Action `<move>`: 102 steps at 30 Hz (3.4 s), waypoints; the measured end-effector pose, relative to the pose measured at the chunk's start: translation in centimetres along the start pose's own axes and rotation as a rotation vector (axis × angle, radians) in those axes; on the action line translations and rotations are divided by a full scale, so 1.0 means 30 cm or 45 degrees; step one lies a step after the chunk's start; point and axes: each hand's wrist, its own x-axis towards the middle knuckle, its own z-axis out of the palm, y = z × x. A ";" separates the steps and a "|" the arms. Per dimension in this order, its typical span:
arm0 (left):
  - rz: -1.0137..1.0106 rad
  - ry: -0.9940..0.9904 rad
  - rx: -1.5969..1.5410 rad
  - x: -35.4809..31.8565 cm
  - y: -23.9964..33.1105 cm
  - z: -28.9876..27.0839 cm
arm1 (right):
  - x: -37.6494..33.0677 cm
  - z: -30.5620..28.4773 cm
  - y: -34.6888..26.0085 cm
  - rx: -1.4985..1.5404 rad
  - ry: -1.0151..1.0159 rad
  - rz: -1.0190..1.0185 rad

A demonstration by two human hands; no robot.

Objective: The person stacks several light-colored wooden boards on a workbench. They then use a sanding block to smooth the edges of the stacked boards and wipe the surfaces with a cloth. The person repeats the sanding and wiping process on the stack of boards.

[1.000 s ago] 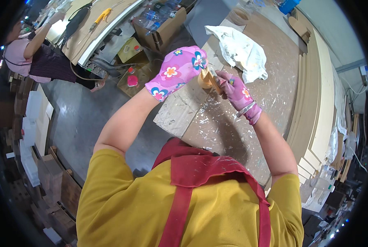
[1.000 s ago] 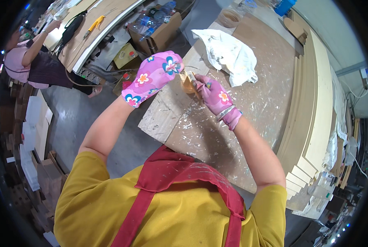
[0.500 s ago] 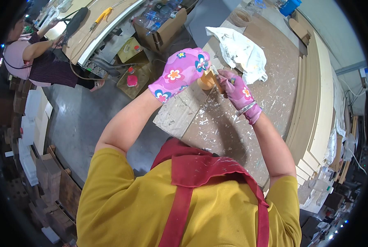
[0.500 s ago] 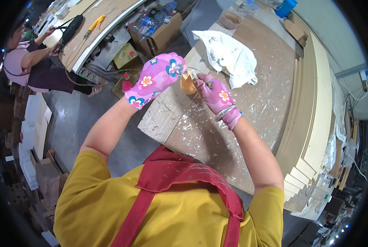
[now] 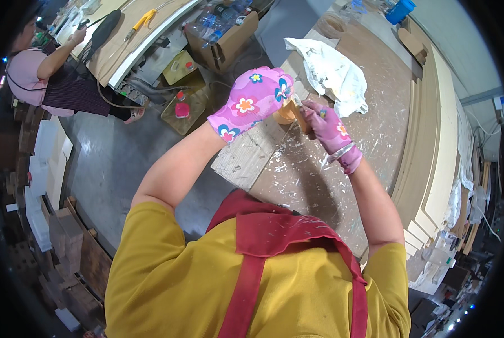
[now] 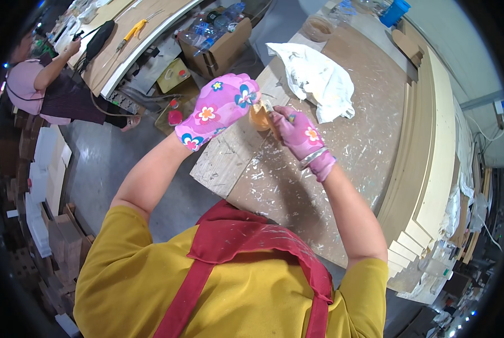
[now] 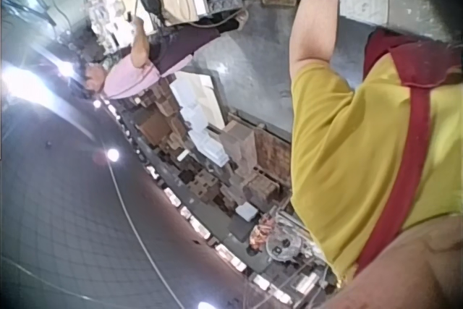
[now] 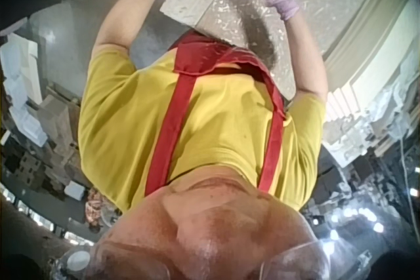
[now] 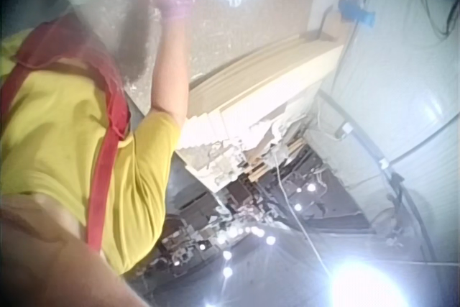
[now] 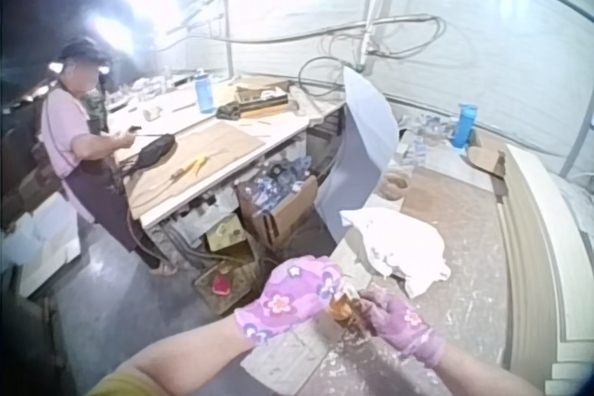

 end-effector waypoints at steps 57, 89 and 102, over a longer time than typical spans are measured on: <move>-0.585 -0.316 -0.327 0.002 -0.046 0.051 | -0.343 -0.093 0.273 1.834 -0.175 0.010; 0.924 -0.572 -0.385 0.758 1.431 1.040 | -1.920 -0.185 0.797 -0.570 1.897 0.716; 0.869 -0.532 -0.253 0.747 1.420 1.041 | -1.653 0.197 0.570 -0.791 1.463 0.553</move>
